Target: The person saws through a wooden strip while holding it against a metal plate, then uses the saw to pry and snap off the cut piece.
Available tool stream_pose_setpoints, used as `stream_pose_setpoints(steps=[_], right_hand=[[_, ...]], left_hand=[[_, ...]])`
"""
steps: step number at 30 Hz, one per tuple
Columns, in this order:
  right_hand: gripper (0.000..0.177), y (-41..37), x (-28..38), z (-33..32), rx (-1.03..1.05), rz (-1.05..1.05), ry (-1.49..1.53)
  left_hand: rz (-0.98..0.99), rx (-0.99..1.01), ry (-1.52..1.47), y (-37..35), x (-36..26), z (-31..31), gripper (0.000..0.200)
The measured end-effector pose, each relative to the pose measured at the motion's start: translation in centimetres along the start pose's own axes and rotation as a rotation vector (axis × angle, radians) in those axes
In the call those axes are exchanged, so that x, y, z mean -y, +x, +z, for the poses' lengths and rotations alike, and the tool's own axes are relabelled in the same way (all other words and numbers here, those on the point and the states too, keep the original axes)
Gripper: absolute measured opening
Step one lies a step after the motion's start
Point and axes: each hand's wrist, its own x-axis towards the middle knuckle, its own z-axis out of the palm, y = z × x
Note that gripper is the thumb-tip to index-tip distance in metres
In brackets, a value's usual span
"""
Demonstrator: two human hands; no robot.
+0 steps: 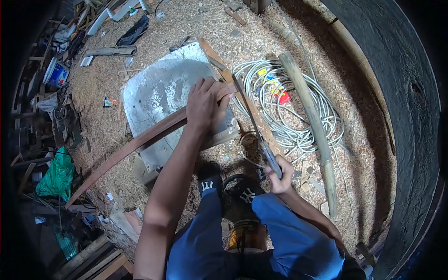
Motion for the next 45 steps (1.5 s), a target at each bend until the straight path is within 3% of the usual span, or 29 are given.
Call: stream_pose_setpoints(steps=[3, 4, 9, 11, 13, 18, 23, 28, 33, 34, 35, 37, 38, 41, 45], right_hand=[[0.017, 4.6, 3.4, 2.2, -0.019, 0.074, 0.109], [0.016, 5.1, 3.1, 2.1, -0.017, 0.046, 0.015], [0.018, -0.5, -0.5, 0.6, -0.011, -0.108, -0.067], [0.018, -1.2, -0.9, 0.4, -0.006, 0.114, 0.102], [0.019, 1.9, 0.9, 1.8, -0.010, -0.033, 0.022], [0.020, 3.1, -0.1, 2.4, -0.046, 0.059, 0.144], [0.012, -1.3, -1.4, 0.2, -0.021, 0.039, 0.016], [0.019, 5.2, 1.6, 2.6, -0.030, -0.017, 0.092], [0.011, 2.0, 1.1, 1.4, 0.011, -0.051, 0.060], [0.023, 0.6, 1.2, 0.6, 0.025, -0.042, -0.039], [0.023, 0.2, 1.1, 0.1, 0.030, -0.036, -0.040], [0.038, 0.1, 1.7, 0.0, 0.029, 0.058, 0.338], [0.046, 0.7, 2.1, 0.0, 0.051, 0.036, 0.158], [0.043, 4.1, 3.6, 1.7, 0.039, 0.036, 0.058], [0.024, 3.7, 4.9, 1.7, -0.064, 0.140, 0.244]], left_hand=[[0.003, 0.005, -0.010, 0.4, 0.4, -0.4, 0.026], [-0.020, 0.023, -0.040, 0.2, 0.4, -0.4, 0.026], [-0.016, -0.013, -0.023, 0.2, 0.3, 0.1, 0.025], [-0.015, -0.020, -0.001, -0.3, 0.1, 0.2, 0.025], [-0.020, -0.013, 0.022, 0.0, 0.2, 0.3, 0.026], [-0.025, 0.018, -0.005, 0.0, 0.5, 0.0, 0.026], [-0.025, 0.008, 0.011, -0.1, 0.2, 0.1, 0.027], [-0.003, -0.033, -0.031, 0.3, 0.1, -0.1, 0.026], [-0.021, 0.014, -0.003, 0.2, 0.4, -0.2, 0.027], [-0.042, 0.044, 0.013, 0.1, 0.4, -0.1, 0.029], [-0.049, 0.047, 0.012, 0.0, 0.5, 0.1, 0.029], [-0.016, 0.030, 0.015, 0.0, 0.7, 0.4, 0.028], [-0.012, 0.027, 0.015, 0.0, 0.7, 0.3, 0.028], [-0.006, 0.025, 0.012, 0.3, 0.5, 0.1, 0.027], [-0.012, 0.015, -0.011, -0.4, 0.6, -0.1, 0.028]])
